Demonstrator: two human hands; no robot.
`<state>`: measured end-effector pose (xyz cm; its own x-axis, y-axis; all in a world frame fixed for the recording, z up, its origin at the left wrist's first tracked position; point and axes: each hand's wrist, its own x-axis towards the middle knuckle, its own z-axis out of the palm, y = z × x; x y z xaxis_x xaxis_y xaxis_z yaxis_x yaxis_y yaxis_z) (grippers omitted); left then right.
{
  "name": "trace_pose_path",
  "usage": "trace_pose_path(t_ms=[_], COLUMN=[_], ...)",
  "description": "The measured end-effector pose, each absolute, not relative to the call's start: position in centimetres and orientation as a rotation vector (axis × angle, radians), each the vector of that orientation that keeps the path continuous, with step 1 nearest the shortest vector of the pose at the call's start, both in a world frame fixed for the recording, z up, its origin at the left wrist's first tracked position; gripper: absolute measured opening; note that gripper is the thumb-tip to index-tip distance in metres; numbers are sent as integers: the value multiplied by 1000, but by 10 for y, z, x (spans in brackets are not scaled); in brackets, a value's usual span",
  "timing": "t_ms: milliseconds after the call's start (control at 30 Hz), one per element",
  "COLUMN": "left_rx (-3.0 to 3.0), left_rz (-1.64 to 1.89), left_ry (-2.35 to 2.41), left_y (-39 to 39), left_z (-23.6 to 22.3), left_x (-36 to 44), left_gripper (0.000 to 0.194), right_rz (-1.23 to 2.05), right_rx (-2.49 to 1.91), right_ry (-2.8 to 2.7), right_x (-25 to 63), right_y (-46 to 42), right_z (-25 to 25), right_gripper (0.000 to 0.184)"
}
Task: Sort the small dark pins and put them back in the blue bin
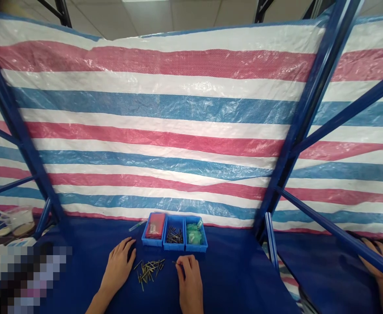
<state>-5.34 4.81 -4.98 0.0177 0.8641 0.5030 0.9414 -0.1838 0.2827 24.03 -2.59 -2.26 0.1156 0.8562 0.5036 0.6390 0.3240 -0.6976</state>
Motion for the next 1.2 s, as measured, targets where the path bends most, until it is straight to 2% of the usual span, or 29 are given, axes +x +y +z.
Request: trace_pose_path(t_ms=[433, 767, 1200], left_rx=[-2147, -2143, -2154], left_rz=[-895, -887, -907], left_ry=[-1916, -1932, -1948], left_y=[45, 45, 44], left_z=[-42, -42, -41], left_x=[-51, -51, -52], left_gripper=[39, 39, 39], right_rz=[553, 383, 369], right_rx=[-1415, -1397, -1359], right_ry=[-1461, -1542, -1654], right_x=[237, 239, 241], right_y=[-26, -24, -20], right_z=[-18, -22, -30], right_gripper=[35, 35, 28])
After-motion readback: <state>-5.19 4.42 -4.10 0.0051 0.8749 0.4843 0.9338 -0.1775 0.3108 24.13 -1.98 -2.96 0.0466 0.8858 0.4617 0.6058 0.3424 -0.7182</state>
